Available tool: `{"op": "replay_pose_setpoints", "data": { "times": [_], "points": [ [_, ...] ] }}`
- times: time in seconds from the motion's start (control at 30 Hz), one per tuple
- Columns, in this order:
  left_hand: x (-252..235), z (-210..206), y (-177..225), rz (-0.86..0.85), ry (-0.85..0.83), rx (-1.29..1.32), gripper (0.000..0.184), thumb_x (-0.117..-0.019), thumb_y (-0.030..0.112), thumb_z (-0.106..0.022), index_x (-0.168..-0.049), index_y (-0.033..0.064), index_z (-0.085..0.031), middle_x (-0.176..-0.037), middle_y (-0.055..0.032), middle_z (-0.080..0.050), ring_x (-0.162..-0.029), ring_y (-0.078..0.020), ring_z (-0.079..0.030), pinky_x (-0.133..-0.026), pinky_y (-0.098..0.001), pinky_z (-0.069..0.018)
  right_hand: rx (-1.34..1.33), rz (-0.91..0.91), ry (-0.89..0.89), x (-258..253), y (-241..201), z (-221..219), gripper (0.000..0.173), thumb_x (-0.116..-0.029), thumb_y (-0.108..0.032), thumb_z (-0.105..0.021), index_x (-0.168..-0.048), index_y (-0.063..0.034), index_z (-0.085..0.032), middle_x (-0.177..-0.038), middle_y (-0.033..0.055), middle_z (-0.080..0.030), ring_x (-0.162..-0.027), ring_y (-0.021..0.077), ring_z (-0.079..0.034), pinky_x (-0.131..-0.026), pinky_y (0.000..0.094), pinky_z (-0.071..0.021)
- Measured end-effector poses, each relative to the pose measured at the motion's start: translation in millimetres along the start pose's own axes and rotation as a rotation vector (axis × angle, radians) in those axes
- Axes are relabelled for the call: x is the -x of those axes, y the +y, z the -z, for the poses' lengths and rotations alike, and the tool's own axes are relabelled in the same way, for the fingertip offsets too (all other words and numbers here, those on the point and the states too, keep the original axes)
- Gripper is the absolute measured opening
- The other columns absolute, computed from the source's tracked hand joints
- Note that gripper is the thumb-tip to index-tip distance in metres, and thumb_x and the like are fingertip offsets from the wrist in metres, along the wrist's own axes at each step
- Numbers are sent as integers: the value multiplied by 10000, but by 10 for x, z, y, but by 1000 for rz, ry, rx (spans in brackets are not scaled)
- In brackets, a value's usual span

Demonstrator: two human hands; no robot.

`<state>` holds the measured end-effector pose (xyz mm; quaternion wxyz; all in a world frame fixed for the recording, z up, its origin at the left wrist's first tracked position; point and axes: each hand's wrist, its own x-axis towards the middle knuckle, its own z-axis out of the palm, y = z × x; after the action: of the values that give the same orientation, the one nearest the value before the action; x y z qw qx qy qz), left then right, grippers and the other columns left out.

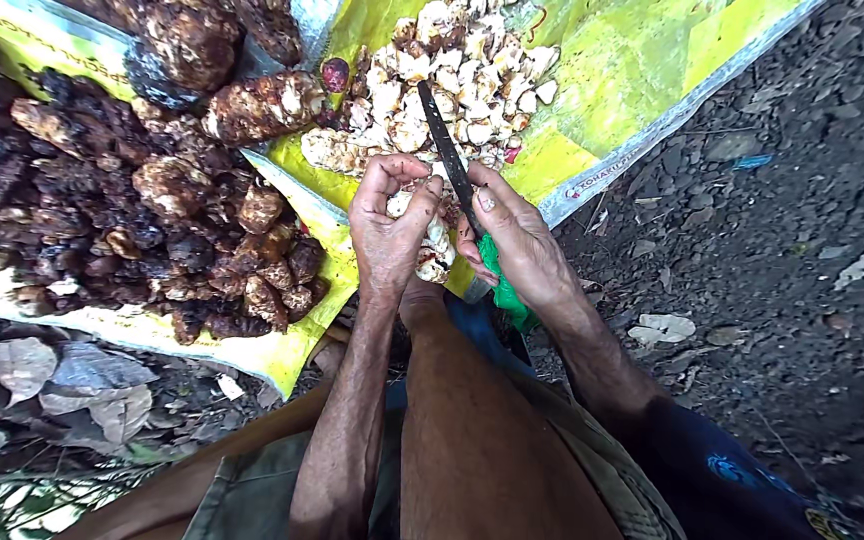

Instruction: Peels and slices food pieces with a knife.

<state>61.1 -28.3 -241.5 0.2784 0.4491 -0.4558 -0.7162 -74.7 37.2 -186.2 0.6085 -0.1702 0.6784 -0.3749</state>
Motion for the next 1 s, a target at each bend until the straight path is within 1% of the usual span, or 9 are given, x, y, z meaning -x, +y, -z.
{"op": "replay_pose_setpoints", "data": {
  "times": [0.13, 0.27, 0.4, 0.53, 0.63, 0.7, 0.83, 0.93, 1.0],
  "points": [
    [-188, 68, 27, -8, -28, 84, 209, -930, 19, -625, -1135, -20, -605, -978, -104, -658, -746, -175, -670, -664, -329, -615, 10, 7, -30, -1, 10, 34, 484, -1117, -326, -284, -1560, -186, -420, -774, 31, -545, -477, 124, -463, -366, 247, -399],
    [-187, 79, 63, -6, -46, -67, 233, -863, 16, -697, -1093, 10, -657, -977, -71, -715, -798, -151, -697, -711, -320, -615, -12, -78, -4, 45, -1, -43, 450, -1118, -396, -297, -1521, -272, -455, -691, 25, -517, -439, 119, -455, -370, 231, -391],
    [-177, 57, 81, 14, -4, -242, 223, -829, 62, -708, -1048, 80, -672, -950, -3, -717, -864, -90, -682, -744, -278, -578, 53, -20, -13, -28, 39, 1, 488, -1116, -372, -282, -1517, -178, -479, -716, 29, -526, -461, 131, -464, -365, 253, -398],
    [-145, 77, 64, -9, -1, -253, 239, -833, 45, -681, -1069, 56, -647, -942, -23, -708, -869, -102, -680, -752, -276, -577, 58, 5, -9, -44, 42, 3, 479, -1117, -335, -275, -1514, -156, -473, -718, 24, -524, -466, 124, -471, -365, 250, -406],
    [-64, 166, 142, 33, -75, -296, 221, -869, 29, -672, -1087, 41, -640, -937, -51, -683, -774, -106, -648, -664, -241, -542, 63, 6, -7, -37, 41, -2, 487, -1111, -334, -272, -1524, -160, -463, -734, 25, -533, -469, 128, -469, -367, 254, -403],
    [-47, 109, 177, 74, -58, -328, 167, -916, 71, -686, -1073, 99, -635, -898, -15, -686, -703, -109, -645, -583, -249, -544, 54, 0, -3, -34, 51, -3, 484, -1111, -346, -282, -1528, -178, -464, -748, 30, -541, -473, 135, -470, -367, 260, -403],
    [-45, 7, 92, -1, 8, -373, 152, -909, 68, -683, -1030, 125, -612, -926, -5, -683, -813, -120, -672, -674, -286, -587, 76, 0, -5, -35, 64, -5, 486, -1114, -342, -287, -1548, -194, -445, -760, 26, -548, -483, 139, -479, -375, 267, -415],
    [-30, 38, 141, -65, 13, -487, 192, -874, 64, -744, -1009, 123, -622, -864, 5, -658, -723, -84, -640, -586, -244, -547, 73, -15, -2, -36, 59, -18, 479, -1115, -351, -294, -1546, -210, -449, -758, 34, -545, -479, 144, -480, -371, 272, -413],
    [-63, 0, 125, -121, 24, -553, 181, -877, 66, -738, -980, 133, -605, -858, 10, -651, -736, -77, -652, -588, -250, -569, 49, -36, -9, -27, 40, -18, 469, -1119, -363, -300, -1544, -229, -445, -750, 37, -544, -474, 142, -474, -365, 265, -404]
  ]
}}
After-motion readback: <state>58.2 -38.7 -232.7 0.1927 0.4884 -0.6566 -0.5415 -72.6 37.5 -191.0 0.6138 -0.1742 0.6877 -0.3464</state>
